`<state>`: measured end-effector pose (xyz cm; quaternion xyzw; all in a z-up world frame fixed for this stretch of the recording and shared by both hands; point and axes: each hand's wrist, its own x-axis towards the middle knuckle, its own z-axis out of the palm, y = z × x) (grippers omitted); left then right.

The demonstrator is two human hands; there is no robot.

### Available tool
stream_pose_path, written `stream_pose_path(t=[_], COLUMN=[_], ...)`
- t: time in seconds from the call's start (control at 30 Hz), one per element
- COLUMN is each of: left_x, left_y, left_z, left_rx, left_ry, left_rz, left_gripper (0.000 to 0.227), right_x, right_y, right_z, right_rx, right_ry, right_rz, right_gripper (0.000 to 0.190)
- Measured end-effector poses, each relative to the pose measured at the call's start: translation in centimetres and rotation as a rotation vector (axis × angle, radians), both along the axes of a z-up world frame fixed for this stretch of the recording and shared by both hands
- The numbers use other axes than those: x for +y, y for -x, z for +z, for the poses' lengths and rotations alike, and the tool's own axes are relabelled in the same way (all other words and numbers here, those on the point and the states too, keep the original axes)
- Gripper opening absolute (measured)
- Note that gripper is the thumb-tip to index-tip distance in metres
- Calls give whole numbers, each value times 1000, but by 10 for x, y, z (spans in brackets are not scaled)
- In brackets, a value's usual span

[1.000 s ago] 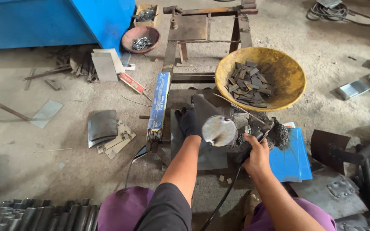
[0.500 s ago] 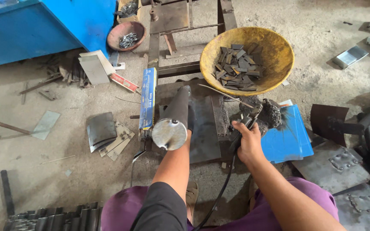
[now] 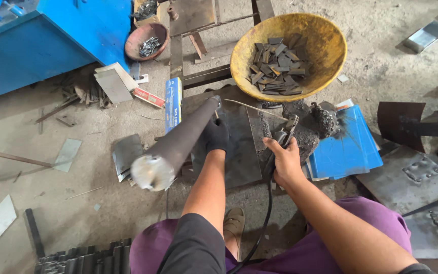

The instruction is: The person sits on the floor and welds a metal pipe to a flat metal sheet using a handheld welding torch. They position the pipe, apply welds, and then pick up another pipe to continue welding.

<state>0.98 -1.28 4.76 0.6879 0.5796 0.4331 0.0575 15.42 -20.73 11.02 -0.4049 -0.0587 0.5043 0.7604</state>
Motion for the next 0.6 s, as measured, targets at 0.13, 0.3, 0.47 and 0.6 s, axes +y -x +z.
stream_pose_path(t=[0.13,0.3,0.47,0.6], left_x=[-5,-7,1,-1], left_y=[4,7,6,4], left_z=[15,17,7,10], left_rx=[66,39,48,69], left_ry=[44,18,-161,22], left_rz=[32,56,66,120], left_gripper=[21,18,31,32], right_x=[-1,0,-1,1], right_y=[0,2,1,2], right_z=[5,8,18,18], right_rx=[-2,-7,34,29], right_ry=[-1,19,12,16], right_rz=[17,23,57,66], right_gripper=[37,37,35,36])
